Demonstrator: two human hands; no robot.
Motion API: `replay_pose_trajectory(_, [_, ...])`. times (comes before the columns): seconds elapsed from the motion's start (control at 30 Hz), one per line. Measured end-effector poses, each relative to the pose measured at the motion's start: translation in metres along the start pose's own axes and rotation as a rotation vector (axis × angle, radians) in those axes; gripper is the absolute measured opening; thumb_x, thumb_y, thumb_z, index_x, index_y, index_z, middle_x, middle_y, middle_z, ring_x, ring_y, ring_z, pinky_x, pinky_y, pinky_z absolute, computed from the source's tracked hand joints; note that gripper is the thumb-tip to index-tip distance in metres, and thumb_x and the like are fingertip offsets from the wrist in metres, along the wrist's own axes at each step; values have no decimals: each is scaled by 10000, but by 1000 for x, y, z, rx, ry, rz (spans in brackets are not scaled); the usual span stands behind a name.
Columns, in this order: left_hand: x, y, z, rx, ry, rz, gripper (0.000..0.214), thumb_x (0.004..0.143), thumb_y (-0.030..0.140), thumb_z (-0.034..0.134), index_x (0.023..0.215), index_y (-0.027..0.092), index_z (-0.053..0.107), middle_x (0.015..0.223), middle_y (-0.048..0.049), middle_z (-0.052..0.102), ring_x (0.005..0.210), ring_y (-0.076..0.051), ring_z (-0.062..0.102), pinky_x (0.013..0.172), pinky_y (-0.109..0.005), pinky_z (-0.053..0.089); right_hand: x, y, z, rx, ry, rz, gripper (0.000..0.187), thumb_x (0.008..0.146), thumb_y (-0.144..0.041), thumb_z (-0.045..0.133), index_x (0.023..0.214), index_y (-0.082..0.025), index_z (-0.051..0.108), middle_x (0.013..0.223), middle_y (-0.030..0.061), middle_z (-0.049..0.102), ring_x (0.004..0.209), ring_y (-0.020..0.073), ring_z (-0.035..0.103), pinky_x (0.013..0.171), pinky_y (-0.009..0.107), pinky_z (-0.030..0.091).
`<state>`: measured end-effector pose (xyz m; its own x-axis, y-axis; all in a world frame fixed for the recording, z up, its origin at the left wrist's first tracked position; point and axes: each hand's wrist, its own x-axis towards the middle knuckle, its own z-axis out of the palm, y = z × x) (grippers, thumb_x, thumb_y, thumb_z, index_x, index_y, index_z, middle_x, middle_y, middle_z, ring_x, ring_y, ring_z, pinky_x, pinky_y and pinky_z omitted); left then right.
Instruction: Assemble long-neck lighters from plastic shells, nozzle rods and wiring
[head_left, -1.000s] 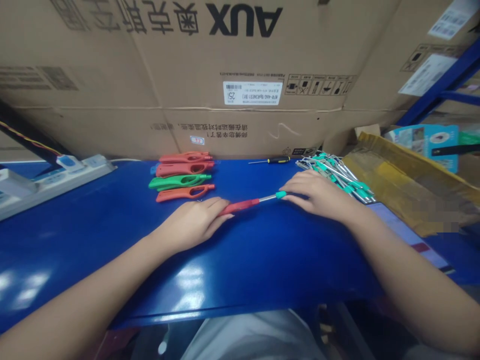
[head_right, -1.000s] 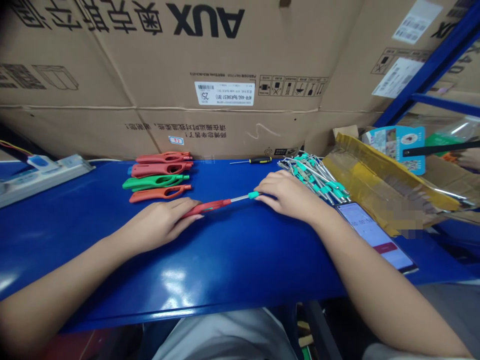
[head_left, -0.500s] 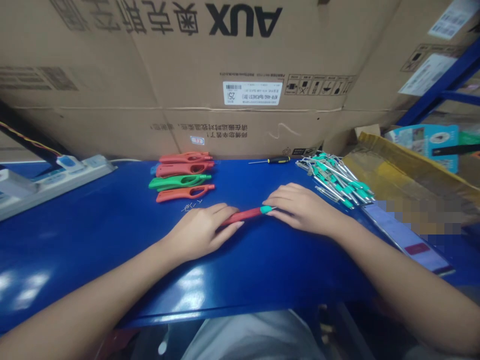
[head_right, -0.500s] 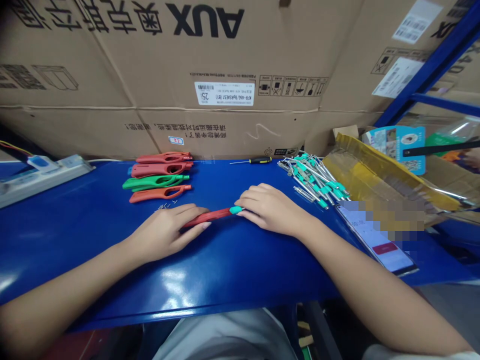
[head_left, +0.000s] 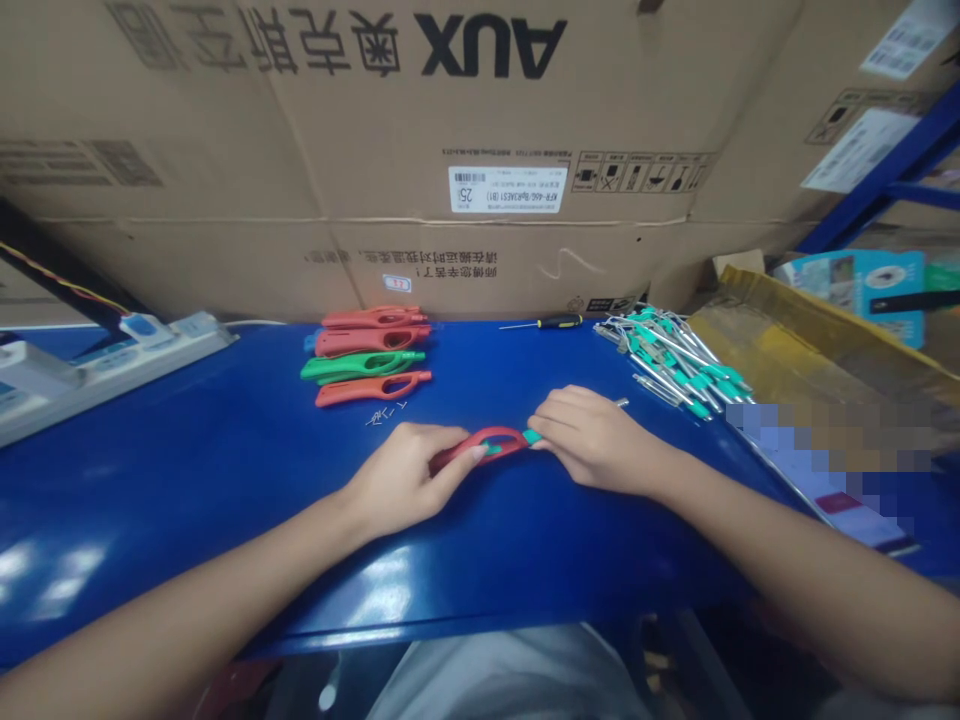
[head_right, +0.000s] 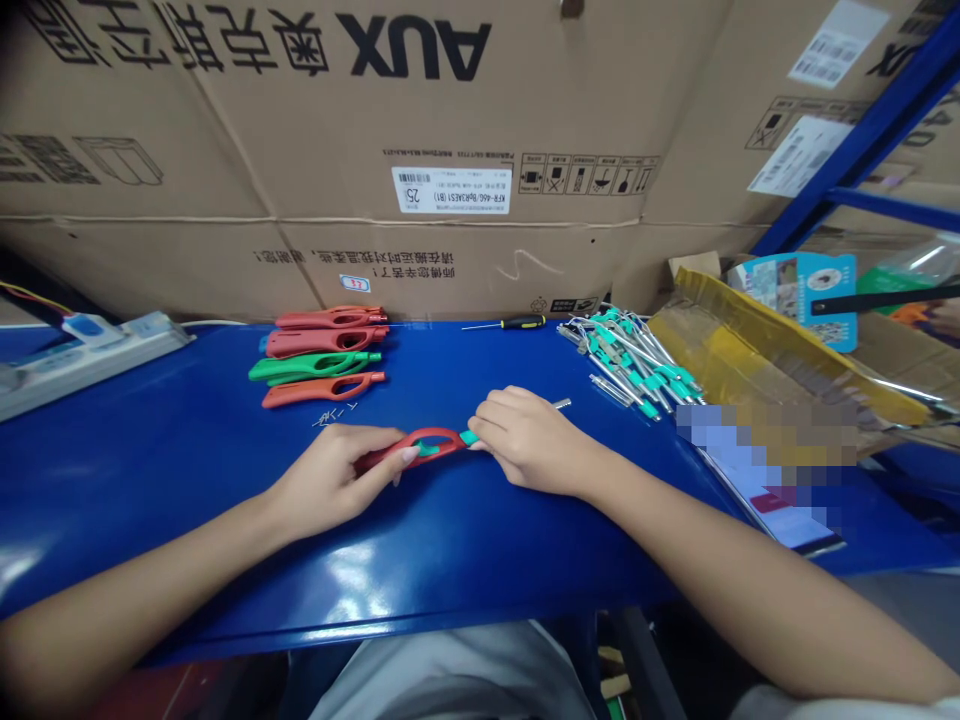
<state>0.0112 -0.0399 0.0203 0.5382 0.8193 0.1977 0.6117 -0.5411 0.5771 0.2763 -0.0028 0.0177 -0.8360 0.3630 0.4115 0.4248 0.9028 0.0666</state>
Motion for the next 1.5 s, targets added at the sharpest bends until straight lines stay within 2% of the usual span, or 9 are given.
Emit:
replay_pose_trajectory(0.2, [-8,-1,3,171,80,181,286,1027,325,458,927,152,663,736,-27,641,641,-145,570,608,-264,407,2,-11,-6,54,-29,82,276,1004,-206,441,907,-123,686,792,96,652,751,200,527,718,336,411])
replay_pose_trajectory(0.43, [0,3,0,336,1,74,348,1042,414,388,1058,184,648,908,-46,690,752,-200,654,626,-302,465,1,1,4,7,-6,96,243,1018,-263,486,972,-141,691,879,95,699,816,205,582,756,328,423])
replay_pose_trajectory(0.67, [7,-10,-1,276,-59,100,351,1039,398,422,1307,212,552,1215,-79,615,1048,-231,624,924,-373,515,1,14,-12,59,-161,307,174,924,-335,658,862,-188,590,831,38,641,786,200,543,720,320,395])
replay_pose_trajectory(0.9, [6,-17,1,356,-43,110,356,993,311,509,1300,157,601,1179,-112,625,1055,-270,604,938,-424,515,-8,42,-17,338,-308,380,270,901,-458,669,885,-189,660,908,55,641,847,205,574,740,315,425])
replay_pose_trajectory(1.0, [5,-16,-1,311,-41,78,356,966,325,553,1271,156,625,1154,-106,634,1028,-261,617,922,-409,531,-7,66,-12,496,-250,417,403,1007,-441,464,820,-193,721,979,72,654,875,190,623,848,334,474])
replay_pose_trajectory(1.1, [3,-16,-1,236,-33,59,383,944,332,584,1283,159,623,1172,-105,629,1040,-252,620,946,-396,531,-2,98,-1,190,-73,485,339,994,-294,428,1001,-175,745,1165,124,634,1093,250,600,1017,395,445])
replay_pose_trajectory(1.2, [1,-13,-1,189,-36,51,405,919,288,598,1298,146,616,1170,-109,627,1052,-252,617,968,-397,524,3,126,11,-132,-91,580,443,912,-159,457,1325,-160,619,1306,145,597,1175,311,540,1036,452,447])
replay_pose_trajectory(1.33, [-2,-7,2,171,-52,69,408,905,231,587,1296,119,616,1135,-121,624,1046,-260,605,957,-402,526,8,148,21,-172,-141,597,433,883,-193,521,1295,-106,623,1264,201,614,1136,371,542,983,523,469])
replay_pose_trajectory(1.5, [-5,-4,7,154,-79,65,362,950,237,572,1292,125,615,1103,-119,600,1019,-253,587,934,-398,526,15,156,26,-130,-127,598,307,852,-219,577,1122,-109,670,1158,214,625,1102,366,561,985,507,464])
